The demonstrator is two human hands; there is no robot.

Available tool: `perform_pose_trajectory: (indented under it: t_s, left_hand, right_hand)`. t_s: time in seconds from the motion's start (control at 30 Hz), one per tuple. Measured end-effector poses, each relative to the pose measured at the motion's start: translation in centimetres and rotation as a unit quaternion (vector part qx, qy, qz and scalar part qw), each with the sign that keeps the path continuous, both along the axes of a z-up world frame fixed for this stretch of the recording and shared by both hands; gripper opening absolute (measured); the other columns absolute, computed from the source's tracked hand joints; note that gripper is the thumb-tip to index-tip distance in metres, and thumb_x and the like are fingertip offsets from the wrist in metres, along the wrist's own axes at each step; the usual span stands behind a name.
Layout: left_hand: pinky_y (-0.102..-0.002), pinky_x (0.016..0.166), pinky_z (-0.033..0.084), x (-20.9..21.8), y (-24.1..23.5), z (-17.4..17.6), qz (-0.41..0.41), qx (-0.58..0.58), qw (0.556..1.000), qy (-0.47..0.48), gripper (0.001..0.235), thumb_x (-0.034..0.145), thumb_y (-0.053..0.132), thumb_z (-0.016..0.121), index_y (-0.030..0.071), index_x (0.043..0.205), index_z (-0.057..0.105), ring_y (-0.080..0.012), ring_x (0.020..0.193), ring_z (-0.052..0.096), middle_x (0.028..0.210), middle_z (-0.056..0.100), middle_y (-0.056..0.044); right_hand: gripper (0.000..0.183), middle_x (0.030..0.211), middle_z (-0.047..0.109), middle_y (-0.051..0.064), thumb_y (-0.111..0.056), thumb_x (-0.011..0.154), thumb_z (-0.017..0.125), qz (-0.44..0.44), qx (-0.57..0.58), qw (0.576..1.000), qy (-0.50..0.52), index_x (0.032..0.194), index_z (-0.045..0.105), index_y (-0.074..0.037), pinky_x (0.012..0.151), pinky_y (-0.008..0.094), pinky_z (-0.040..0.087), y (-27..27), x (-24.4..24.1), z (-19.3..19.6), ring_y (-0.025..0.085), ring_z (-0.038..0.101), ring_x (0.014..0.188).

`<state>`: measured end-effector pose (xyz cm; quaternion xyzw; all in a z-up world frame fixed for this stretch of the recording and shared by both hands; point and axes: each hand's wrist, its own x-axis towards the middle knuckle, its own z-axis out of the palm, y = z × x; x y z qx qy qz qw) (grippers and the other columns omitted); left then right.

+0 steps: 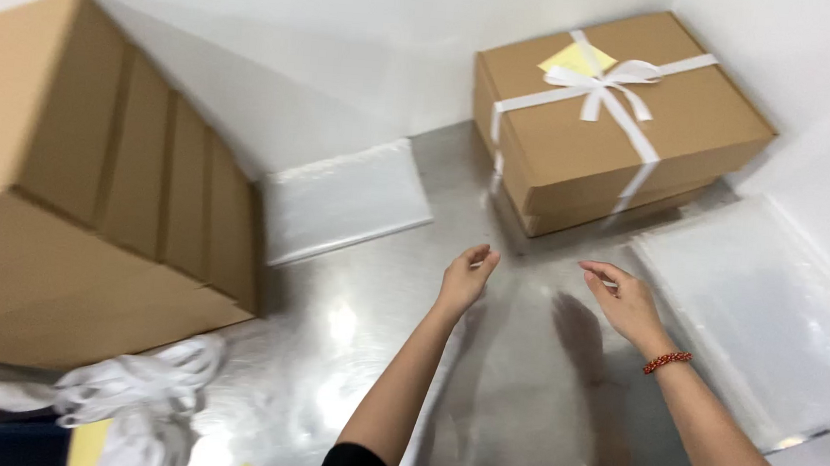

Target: The person unties a ribbon and opens a cardboard box, removes a plastic-wrapped brown top, and places it on a hanger on a clothing rack. The person then repacks the empty plastic bag into the box and closes it.

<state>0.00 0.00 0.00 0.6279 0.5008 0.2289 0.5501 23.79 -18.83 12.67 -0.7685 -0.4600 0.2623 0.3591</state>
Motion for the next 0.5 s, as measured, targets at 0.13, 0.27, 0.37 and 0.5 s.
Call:
perform_pose_trajectory:
  t_s: [0.13,0.27,0.37,0.5]
  left_hand:
    - [-0.048,0.104,0.059,6.2,-3.6,12.5,0.035,-0.126,0.985,-0.116,0.092,0.102,0.068,0.063,-0.006,0.155,0.049,-0.0416,0.138,0.059,0.152,0.054,-0.032]
    - [-0.051,0.119,0.048,9.1,-3.1,16.4,0.075,-0.199,0.96,-0.183,0.111,0.098,0.077,0.057,-0.014,0.159,0.034,-0.0458,0.151,0.042,0.163,0.035,-0.036]
    - [-0.05,0.122,0.046,10.2,-3.5,19.9,0.099,-0.253,0.938,-0.215,0.119,0.095,0.078,0.057,-0.016,0.159,0.024,-0.0457,0.153,0.038,0.167,0.025,-0.037]
    - [-0.052,0.116,0.051,11.3,-3.7,21.3,0.126,-0.255,0.935,-0.212,0.141,0.085,0.087,0.059,-0.011,0.163,-0.005,-0.0495,0.149,0.041,0.163,0.021,-0.039]
  right_hand:
    - [0.027,0.127,0.076,0.02,-0.025,0.108,0.067,-0.057,0.011,0.995,0.076,0.131,0.077,-0.015,0.1,0.046,0.057,-1.4,5.2,0.9,0.038,0.069,0.124]
    - [0.025,0.127,0.075,0.019,-0.017,0.109,0.064,-0.097,0.045,0.987,0.117,0.132,0.075,-0.01,0.096,0.042,0.058,-1.9,8.0,2.2,0.032,0.07,0.12]
    - [0.026,0.128,0.074,0.022,-0.011,0.11,0.061,-0.115,0.065,0.979,0.154,0.132,0.073,-0.004,0.094,0.039,0.058,-1.5,9.7,1.3,0.03,0.072,0.116]
    - [0.029,0.131,0.071,0.027,-0.009,0.11,0.059,-0.138,0.076,0.964,0.215,0.136,0.068,-0.001,0.094,0.043,0.059,-1.0,10.0,2.2,0.034,0.071,0.117]
